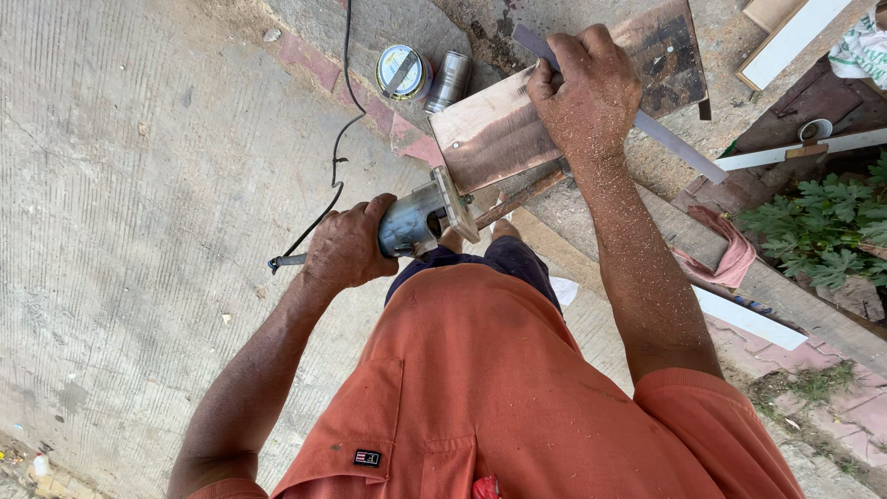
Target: The person assembles a wooden cabinet by routing edges, fitting a metal strip, and hammering nails. They use a router, hammer, and screwdriver to join parts and secure the structure.
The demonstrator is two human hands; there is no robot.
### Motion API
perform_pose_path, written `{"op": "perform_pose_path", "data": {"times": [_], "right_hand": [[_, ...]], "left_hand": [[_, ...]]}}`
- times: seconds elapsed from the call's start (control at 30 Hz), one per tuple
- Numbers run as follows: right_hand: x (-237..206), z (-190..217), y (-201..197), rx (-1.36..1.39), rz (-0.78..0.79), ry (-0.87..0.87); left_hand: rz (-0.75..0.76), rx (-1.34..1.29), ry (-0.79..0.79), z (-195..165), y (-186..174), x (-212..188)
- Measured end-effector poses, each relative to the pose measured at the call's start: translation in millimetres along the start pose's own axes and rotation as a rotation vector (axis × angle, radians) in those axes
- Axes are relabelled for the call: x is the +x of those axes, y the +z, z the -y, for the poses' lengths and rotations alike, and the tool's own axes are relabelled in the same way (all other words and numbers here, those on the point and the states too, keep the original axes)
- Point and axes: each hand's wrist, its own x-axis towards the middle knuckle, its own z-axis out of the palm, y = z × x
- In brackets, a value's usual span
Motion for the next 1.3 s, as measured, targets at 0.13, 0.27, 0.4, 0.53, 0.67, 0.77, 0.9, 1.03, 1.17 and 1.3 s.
{"op": "perform_pose_path", "data": {"times": [0.13,0.27,0.4,0.53,0.67,0.77,0.9,1.03,1.17,1.3], "right_hand": [[0,0,0,-0.001,0.01,0.009],[0,1,-1,-0.008,-0.004,0.0],[0,0,-2,0.009,0.014,0.001],[1,-1,-2,-0.018,0.0,-0.014],[0,-1,-1,-0.014,0.017,-0.009],[0,-1,-1,-0.017,0.008,-0.015],[1,-2,-1,-0.022,0.001,-0.014],[1,-2,-1,-0.005,-0.005,-0.018],[2,-2,-1,-0.022,0.035,0.007],[3,-1,-2,-0.016,0.029,-0.002]], "left_hand": [[0.011,0.007,0.005,1,0,1],[0.026,0.014,0.006,2,0,3],[0.023,0.002,0.014,3,1,4],[0.003,-0.012,0.035,4,1,5],[0.01,-0.02,0.028,3,1,6],[0.037,-0.015,0.011,3,1,7],[0.046,-0.011,0.013,3,1,9],[0.045,-0.02,0.019,5,3,10],[0.078,-0.012,0.002,5,4,15],[0.057,-0.009,0.026,5,6,17]]}}
